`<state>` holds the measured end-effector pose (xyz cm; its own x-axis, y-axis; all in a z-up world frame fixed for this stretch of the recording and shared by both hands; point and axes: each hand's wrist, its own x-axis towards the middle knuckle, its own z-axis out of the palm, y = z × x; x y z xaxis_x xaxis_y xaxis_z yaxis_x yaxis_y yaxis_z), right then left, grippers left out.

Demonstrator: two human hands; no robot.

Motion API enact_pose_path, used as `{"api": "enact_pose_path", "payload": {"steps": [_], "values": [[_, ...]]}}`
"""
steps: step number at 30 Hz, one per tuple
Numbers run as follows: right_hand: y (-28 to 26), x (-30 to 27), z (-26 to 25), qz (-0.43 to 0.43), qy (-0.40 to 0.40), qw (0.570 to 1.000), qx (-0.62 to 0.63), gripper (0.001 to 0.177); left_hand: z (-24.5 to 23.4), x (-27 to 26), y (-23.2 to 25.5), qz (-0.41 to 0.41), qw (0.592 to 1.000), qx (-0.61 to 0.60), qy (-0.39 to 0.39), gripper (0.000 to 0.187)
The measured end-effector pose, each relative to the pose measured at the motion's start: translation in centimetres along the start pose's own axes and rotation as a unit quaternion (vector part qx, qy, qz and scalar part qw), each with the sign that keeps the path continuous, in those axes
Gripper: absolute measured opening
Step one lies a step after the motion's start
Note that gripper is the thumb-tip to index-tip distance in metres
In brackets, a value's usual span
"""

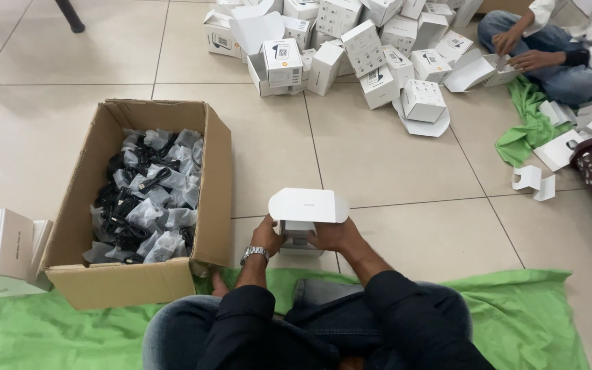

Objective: The person packs small electronic items from a cardboard box into individual white retail boxes.

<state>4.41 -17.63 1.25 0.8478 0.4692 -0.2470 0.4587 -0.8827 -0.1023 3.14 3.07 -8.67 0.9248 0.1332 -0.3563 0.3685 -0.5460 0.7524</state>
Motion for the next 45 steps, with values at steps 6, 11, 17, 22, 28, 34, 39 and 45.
{"api": "enact_pose_path", "payload": {"steps": [6, 11, 17, 22, 28, 34, 39, 45], "values": [[1.4, -2.2, -8.3, -0.023, 0.182, 0.969, 0.168, 0.068, -0.3, -0.5, 0.3, 0.038, 0.999, 0.002, 0.017, 0.087], [4.2, -2.4, -7.9, 0.08, 0.272, 0.918, 0.277, 0.068, -0.3, -0.9, 0.6, 0.096, 0.993, 0.064, 0.031, 0.09], [4.7, -5.2, -4.6, 0.195, 0.181, 0.954, 0.137, 0.063, -1.6, -3.0, 3.4, 0.12, 0.981, 0.15, -0.013, 0.086], [6.1, -5.5, 1.7, 0.206, 0.026, 0.978, -0.018, 0.07, -1.2, -3.3, 4.3, 0.106, 0.96, 0.257, -0.025, 0.055], [3.7, -4.4, -0.5, 0.154, -0.147, 0.977, -0.022, 0.046, -0.2, -2.7, 4.3, 0.078, 0.923, 0.376, 0.01, 0.03], [0.3, -0.9, -0.3, 0.007, 0.12, 0.987, 0.103, 0.024, -0.4, -2.0, 3.5, 0.064, 0.921, 0.385, -0.002, 0.023], [-1.7, 0.6, 0.6, -0.124, 0.075, 0.989, 0.014, 0.054, -1.9, -3.2, 3.7, 0.097, 0.941, 0.325, -0.004, 0.027], [-0.9, 1.5, 2.4, -0.06, 0.053, 0.996, -0.034, 0.014, -1.8, -3.4, 4.2, 0.077, 0.954, 0.286, -0.043, 0.054]]}}
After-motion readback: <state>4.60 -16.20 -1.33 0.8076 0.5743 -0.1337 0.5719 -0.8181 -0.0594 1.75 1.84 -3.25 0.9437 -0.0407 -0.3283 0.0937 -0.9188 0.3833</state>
